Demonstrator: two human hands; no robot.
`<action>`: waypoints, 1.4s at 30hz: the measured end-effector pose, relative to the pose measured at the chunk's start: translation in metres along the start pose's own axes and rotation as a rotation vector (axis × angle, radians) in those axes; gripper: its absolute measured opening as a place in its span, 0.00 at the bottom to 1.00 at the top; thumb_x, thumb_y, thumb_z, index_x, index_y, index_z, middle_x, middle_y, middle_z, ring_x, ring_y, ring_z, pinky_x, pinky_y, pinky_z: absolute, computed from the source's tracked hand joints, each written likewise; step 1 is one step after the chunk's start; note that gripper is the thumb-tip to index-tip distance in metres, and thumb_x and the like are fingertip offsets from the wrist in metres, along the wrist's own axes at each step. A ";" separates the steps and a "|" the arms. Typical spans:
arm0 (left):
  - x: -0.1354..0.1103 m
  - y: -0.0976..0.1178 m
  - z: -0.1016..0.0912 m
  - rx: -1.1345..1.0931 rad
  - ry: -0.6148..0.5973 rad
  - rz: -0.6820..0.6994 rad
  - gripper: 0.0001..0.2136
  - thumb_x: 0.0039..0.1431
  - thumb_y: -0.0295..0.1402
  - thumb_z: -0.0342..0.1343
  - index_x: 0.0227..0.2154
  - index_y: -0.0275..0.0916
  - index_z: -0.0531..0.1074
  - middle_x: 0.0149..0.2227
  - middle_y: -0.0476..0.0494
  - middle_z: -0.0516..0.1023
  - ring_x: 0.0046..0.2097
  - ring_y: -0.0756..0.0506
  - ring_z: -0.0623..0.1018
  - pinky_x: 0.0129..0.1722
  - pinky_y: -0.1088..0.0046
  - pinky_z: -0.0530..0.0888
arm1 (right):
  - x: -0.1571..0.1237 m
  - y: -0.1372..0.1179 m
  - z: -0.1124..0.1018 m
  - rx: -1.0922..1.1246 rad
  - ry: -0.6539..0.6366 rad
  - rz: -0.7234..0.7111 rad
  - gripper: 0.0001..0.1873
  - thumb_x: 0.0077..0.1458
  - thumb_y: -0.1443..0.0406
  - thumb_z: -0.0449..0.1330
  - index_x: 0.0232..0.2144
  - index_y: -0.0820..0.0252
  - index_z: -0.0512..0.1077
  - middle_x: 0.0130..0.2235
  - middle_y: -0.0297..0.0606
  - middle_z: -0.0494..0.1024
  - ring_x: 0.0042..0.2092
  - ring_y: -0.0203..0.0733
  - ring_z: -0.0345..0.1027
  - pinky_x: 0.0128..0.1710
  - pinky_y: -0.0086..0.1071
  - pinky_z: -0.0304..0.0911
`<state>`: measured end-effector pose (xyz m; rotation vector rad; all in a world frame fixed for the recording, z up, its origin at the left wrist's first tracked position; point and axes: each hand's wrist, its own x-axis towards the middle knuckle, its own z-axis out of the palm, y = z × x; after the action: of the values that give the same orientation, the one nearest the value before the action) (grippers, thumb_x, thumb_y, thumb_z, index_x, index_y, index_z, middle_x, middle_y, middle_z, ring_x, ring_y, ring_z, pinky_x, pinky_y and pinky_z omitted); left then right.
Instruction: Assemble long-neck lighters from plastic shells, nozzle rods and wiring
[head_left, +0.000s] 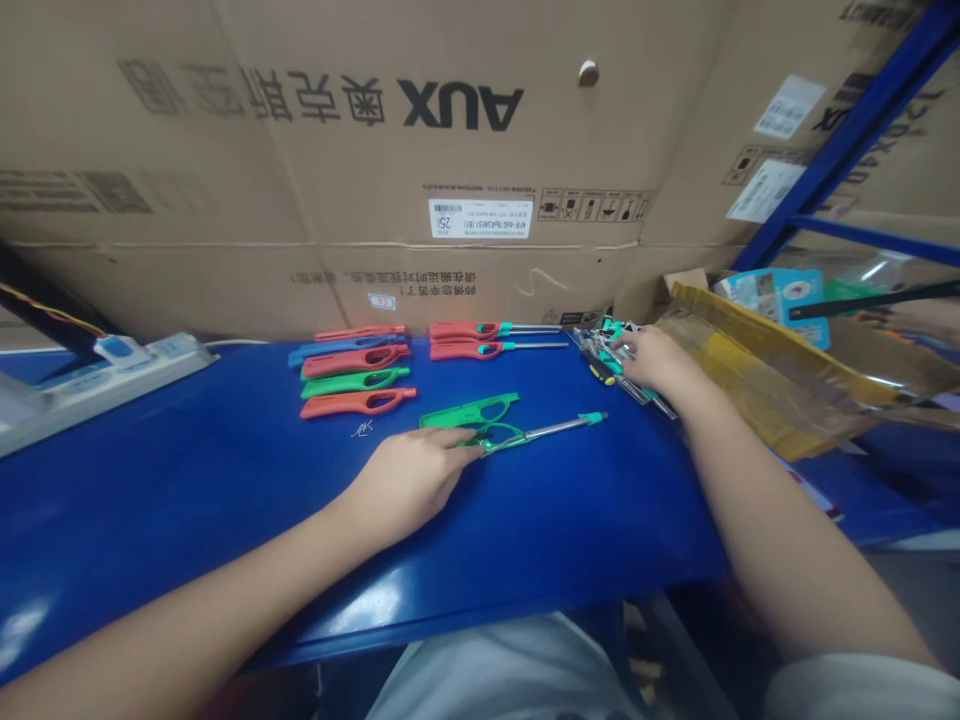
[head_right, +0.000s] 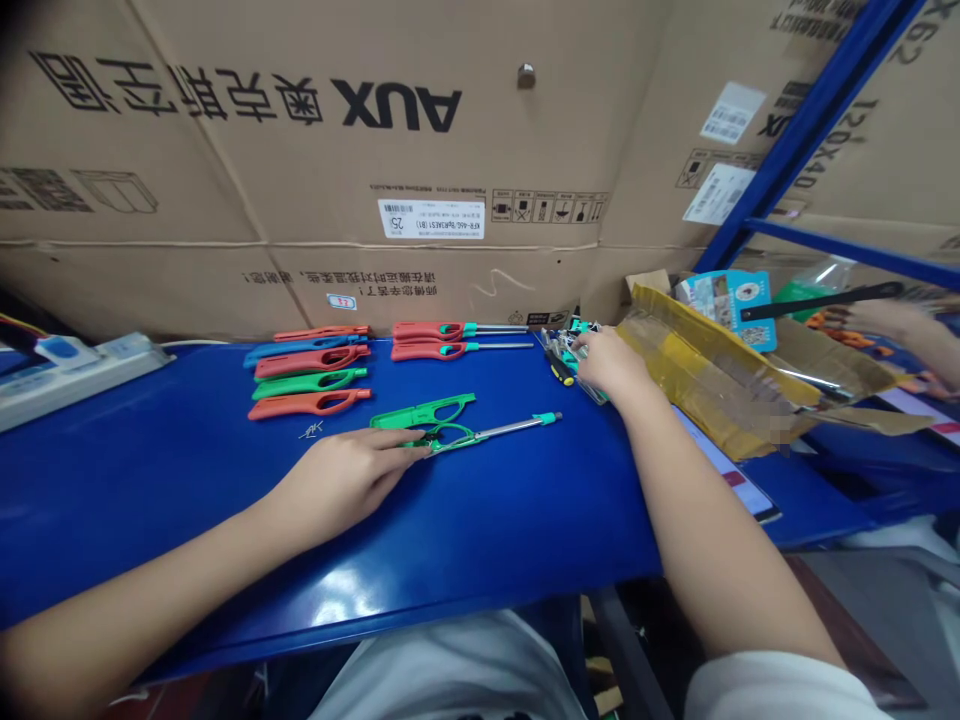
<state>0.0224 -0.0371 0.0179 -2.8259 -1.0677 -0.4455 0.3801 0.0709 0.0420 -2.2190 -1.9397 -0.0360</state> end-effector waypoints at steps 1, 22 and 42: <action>0.000 0.000 0.000 -0.003 0.001 -0.004 0.17 0.63 0.24 0.50 0.48 0.43 0.80 0.51 0.43 0.82 0.46 0.39 0.84 0.41 0.61 0.83 | 0.002 0.003 0.003 0.003 -0.002 -0.006 0.19 0.49 0.72 0.61 0.44 0.57 0.80 0.46 0.48 0.74 0.46 0.53 0.71 0.42 0.38 0.64; 0.003 -0.005 0.004 -0.207 0.044 -0.061 0.12 0.70 0.32 0.49 0.46 0.40 0.78 0.46 0.43 0.82 0.49 0.43 0.79 0.49 0.66 0.76 | -0.021 -0.054 0.016 0.751 -0.211 -0.177 0.08 0.59 0.62 0.61 0.38 0.61 0.71 0.26 0.37 0.78 0.26 0.38 0.74 0.27 0.31 0.74; 0.005 -0.009 0.010 -0.318 0.056 -0.087 0.09 0.68 0.33 0.53 0.46 0.39 0.77 0.47 0.41 0.81 0.49 0.42 0.78 0.51 0.63 0.75 | -0.043 -0.063 0.008 0.299 -0.283 -0.729 0.06 0.61 0.66 0.57 0.36 0.60 0.75 0.35 0.39 0.79 0.35 0.39 0.70 0.37 0.31 0.61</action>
<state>0.0226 -0.0251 0.0100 -3.0195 -1.2099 -0.7607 0.3113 0.0377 0.0363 -1.2993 -2.5934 0.4506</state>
